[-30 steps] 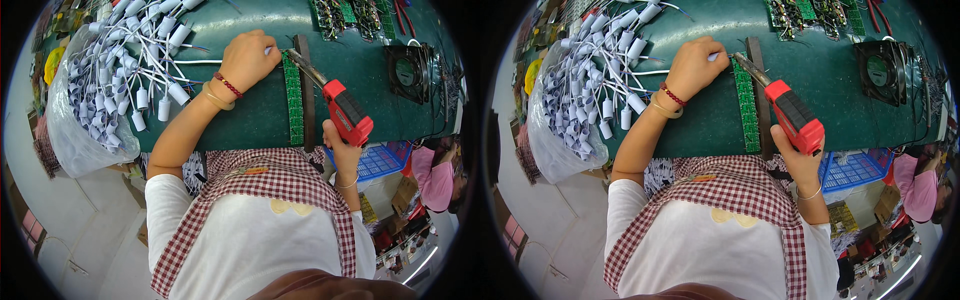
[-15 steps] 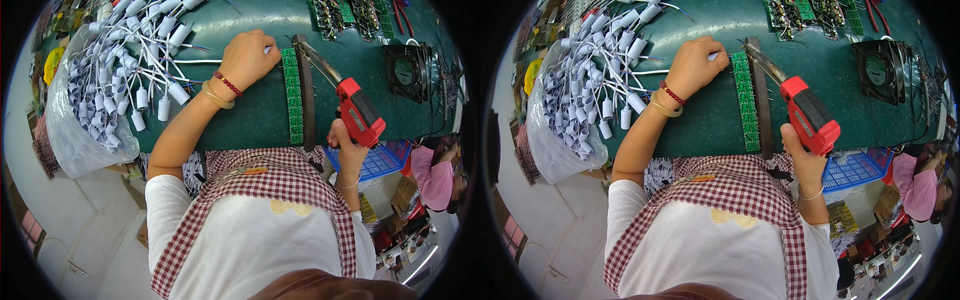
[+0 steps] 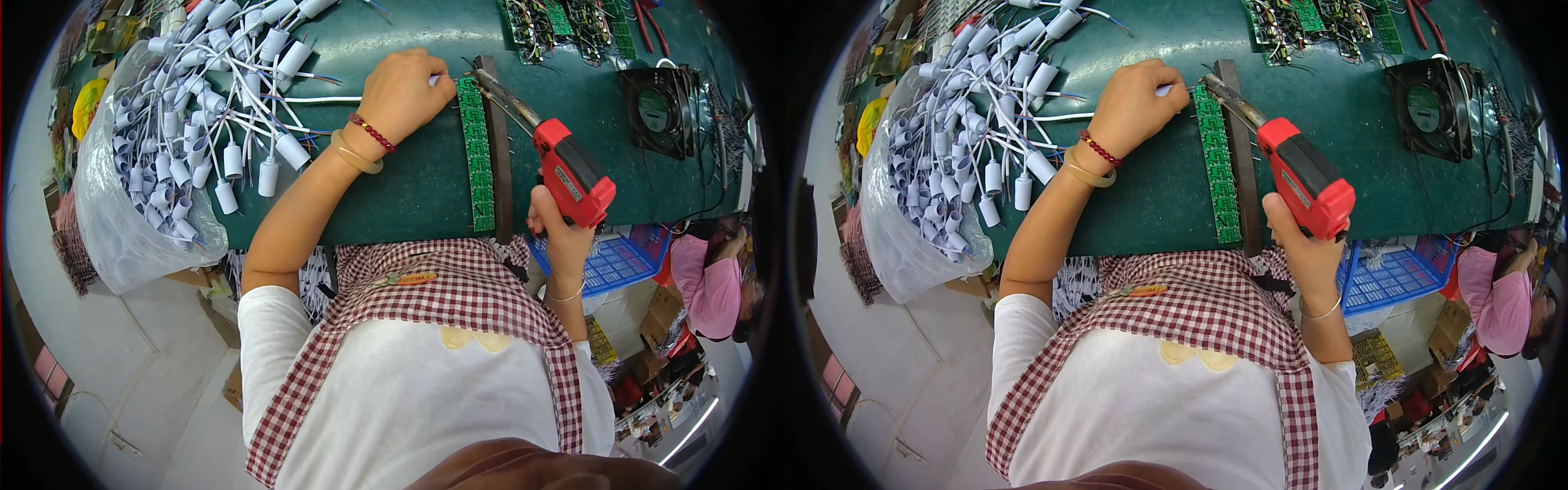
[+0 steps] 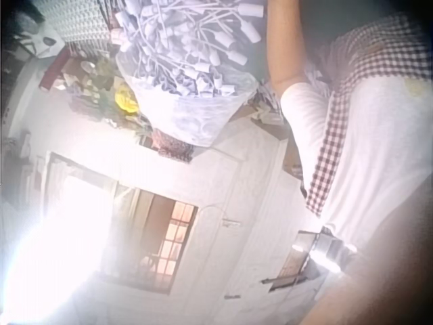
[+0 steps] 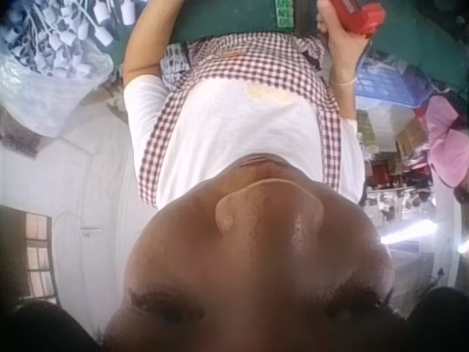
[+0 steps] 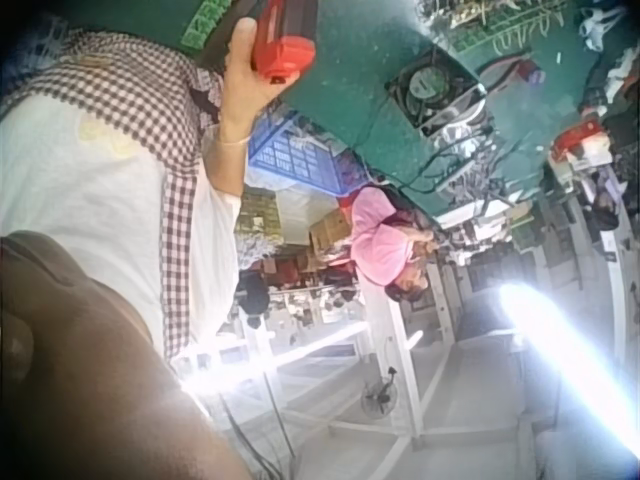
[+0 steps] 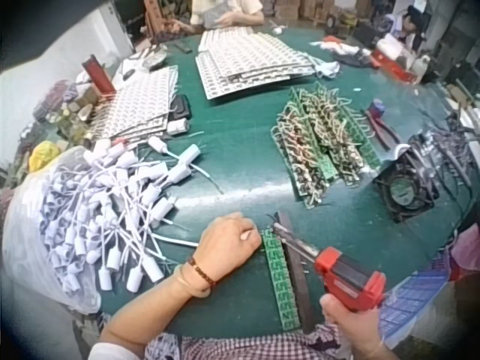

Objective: The person positions wires from socket components onto circuit boards and solders them using a soldering iron.

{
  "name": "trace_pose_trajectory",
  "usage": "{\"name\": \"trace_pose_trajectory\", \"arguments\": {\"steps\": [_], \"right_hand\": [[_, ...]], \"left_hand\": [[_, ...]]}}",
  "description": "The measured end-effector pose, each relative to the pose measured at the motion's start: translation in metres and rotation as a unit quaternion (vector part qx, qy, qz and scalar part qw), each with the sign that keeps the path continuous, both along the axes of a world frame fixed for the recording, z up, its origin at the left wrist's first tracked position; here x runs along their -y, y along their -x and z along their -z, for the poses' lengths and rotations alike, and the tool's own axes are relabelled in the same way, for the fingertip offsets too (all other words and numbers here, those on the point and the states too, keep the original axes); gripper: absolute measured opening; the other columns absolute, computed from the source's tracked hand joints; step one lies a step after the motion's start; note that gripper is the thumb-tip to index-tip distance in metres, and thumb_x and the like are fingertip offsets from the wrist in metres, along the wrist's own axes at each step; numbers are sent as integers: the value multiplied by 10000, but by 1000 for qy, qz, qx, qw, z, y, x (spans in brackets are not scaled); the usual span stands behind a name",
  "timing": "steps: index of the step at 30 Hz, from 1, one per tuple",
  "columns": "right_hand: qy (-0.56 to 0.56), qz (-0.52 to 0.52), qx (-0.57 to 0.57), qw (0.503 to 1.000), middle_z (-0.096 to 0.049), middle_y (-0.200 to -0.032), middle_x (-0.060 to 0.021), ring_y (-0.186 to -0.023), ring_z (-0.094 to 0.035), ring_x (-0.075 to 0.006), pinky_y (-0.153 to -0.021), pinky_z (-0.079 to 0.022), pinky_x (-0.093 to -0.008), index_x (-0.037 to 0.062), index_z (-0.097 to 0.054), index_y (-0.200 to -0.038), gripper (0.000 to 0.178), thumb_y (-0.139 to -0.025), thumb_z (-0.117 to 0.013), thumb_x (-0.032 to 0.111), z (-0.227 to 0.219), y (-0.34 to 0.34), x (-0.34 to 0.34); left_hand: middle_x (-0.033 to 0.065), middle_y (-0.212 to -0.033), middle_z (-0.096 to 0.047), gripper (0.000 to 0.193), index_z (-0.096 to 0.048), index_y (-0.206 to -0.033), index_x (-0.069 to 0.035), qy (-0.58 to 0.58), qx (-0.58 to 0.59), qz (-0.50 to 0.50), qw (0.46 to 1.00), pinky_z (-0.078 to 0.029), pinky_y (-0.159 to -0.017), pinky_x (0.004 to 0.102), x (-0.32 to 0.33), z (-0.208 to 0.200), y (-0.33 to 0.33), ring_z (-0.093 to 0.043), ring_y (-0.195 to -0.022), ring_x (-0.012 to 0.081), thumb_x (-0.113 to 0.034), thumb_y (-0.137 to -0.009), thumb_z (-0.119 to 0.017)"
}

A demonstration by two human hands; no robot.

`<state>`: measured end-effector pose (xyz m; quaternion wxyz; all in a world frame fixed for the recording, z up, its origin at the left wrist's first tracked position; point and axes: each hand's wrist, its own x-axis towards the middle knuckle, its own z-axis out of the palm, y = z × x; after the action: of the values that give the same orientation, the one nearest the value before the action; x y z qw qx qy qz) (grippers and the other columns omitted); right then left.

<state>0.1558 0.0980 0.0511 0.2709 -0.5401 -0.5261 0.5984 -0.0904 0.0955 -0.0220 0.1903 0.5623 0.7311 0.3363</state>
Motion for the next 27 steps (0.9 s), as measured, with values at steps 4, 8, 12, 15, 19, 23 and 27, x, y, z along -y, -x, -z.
{"name": "trace_pose_trajectory", "arguments": {"steps": [4, 8, 12, 15, 19, 23, 27], "right_hand": [[-4, -43, 29, 999, -553, -626, -23, -483, -480, -66, -464, -392, -208, -33, -573, -1036, 248, -822, -657, 59, 2, -1, 2], [-8, -45, 28, 999, -548, -617, -20, -480, -478, -63, -464, -392, -209, -30, -575, -1014, 232, -818, -662, 57, 5, -3, 6], [-18, -25, 43, 999, -544, -615, -25, -476, -472, -66, -460, -389, -211, -41, -568, -1016, 234, -826, -651, 68, 3, -1, 9], [-37, 10, 5, 999, -541, -612, -37, -470, -464, -76, -456, -386, -217, -55, -552, -1033, 258, -838, -636, 91, -5, -4, 5], [-70, 64, -120, 988, -532, -584, -46, -454, -470, -98, -456, -404, -222, -66, -523, -1055, 258, -842, -607, 54, -21, -22, -13], [-173, 144, -173, 959, -533, -623, -80, -464, -464, -104, -455, -422, -247, -76, -494, -1088, 270, -868, -563, 65, -40, -47, -39], [-320, 238, -182, 899, -539, -651, -89, -478, -468, -100, -463, -431, -251, -76, -494, -1079, 261, -879, -560, 77, -65, -85, -64]], "left_hand": [[143, -747, -624, 146, -664, -733, -19, -7, -9, -3, 1000, -477, -641, 391, 3, 4, 0, -596, -680, 331, -150, -716, -601], [148, -745, -620, 149, -662, -731, -18, -2, -7, -2, 1000, -477, -640, 392, 5, 2, -2, -594, -678, 336, -152, -717, -600], [157, -739, -613, 157, -660, -732, -17, -10, -1, 2, 1000, -473, -637, 394, 8, 4, -1, -590, -682, 341, -160, -720, -597], [163, -734, -607, 163, -654, -725, -16, 6, -5, 11, 1000, -468, -633, 395, 6, 3, 1, -587, -684, 343, -166, -725, -592], [168, -712, -590, 170, -638, -718, -12, -13, 10, 28, 999, -457, -624, 397, -3, -3, -1, -576, -676, 351, -171, -736, -583], [156, -676, -583, 180, -630, -734, -2, -11, -27, 56, 998, -456, -583, 371, -8, -8, 1, -589, -628, 306, -172, -756, -572], [199, -715, -569, 193, -612, -705, 1, 29, 42, 39, 998, -434, -619, 448, -4, -11, -1, -554, -689, 384, -179, -758, -568]]}}
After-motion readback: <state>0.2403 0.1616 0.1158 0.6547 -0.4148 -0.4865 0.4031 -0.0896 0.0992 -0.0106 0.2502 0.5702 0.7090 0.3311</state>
